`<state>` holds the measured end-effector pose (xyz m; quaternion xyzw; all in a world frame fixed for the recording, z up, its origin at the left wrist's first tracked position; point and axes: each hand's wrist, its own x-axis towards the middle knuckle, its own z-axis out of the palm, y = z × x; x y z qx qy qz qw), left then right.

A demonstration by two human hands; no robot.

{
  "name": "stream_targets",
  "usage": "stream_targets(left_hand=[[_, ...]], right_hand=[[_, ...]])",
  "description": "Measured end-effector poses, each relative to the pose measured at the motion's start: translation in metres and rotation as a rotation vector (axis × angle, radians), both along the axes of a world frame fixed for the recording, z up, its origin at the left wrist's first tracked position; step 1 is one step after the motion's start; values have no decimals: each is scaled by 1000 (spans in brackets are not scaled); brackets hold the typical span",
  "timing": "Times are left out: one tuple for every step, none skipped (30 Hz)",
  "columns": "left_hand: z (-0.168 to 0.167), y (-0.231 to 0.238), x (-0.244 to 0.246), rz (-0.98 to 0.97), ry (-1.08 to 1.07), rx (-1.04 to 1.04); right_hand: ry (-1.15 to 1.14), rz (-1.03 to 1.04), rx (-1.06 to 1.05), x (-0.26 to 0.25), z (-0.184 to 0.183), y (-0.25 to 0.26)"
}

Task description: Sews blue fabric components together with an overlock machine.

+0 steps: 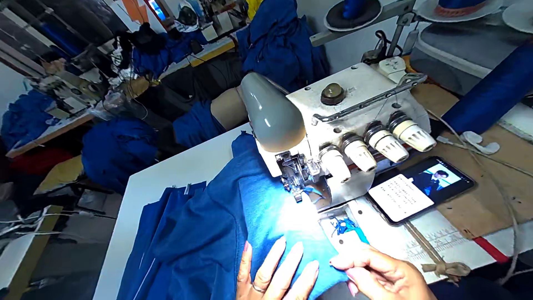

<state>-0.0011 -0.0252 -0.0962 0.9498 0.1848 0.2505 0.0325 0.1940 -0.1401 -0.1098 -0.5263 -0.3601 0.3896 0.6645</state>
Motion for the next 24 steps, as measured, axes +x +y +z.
stream_targets(left_hand=[[2,6,2,8,0,10],[4,11,4,17,5,17],[7,17,7,22,8,27],[11,23,9,25,14,35],[14,29,12,23,19,39],[16,35,14,18,28,37],[18,41,16,15,35,32],[19,47,18,13,36,30],[20,53,20,12,29,24],[20,59,23,13,21,15],[21,64,24,13,18,1],[21,70,26,15,20,-17],[21,76,27,18,30,-38],[22,81,28,24,42,-57],[22,87,31,26,44,-68],[23,92,34,33,46,-74],[24,96,36,56,48,-75],[24,98,38,93,51,-70],[26,98,39,146,63,-64],[29,93,40,222,85,-54],[35,83,40,318,126,-41],[45,66,40,411,187,-45],[59,42,39,475,267,-74],[75,15,38,470,357,-138]], right_hand=[[-39,-24,15,0,0,8],[-83,-52,40,0,-2,17],[-135,-86,70,0,-5,26],[-194,-122,97,0,-7,35],[-256,-157,119,1,-9,44],[-326,-185,123,2,-8,51],[-396,-217,105,3,-7,57],[-466,-252,78,3,-5,63],[-520,-281,54,4,-4,67],[-569,-303,31,4,-3,70],[-607,-324,20,4,-3,73],[-642,-337,12,4,-2,74],[-664,-341,9,5,-2,74],[-674,-344,7,6,-3,73],[-678,-342,9,7,-4,71],[-674,-337,17,8,-5,70],[-666,-336,33,9,-6,67],[-663,-345,51,8,-8,65],[-678,-368,76,6,-9,64],[-725,-398,100,3,-9,62],[-799,-424,125,-1,-8,60],[-879,-407,156,-6,-6,55],[-946,-325,187,-11,-2,46],[-978,-184,211,-17,4,37]])
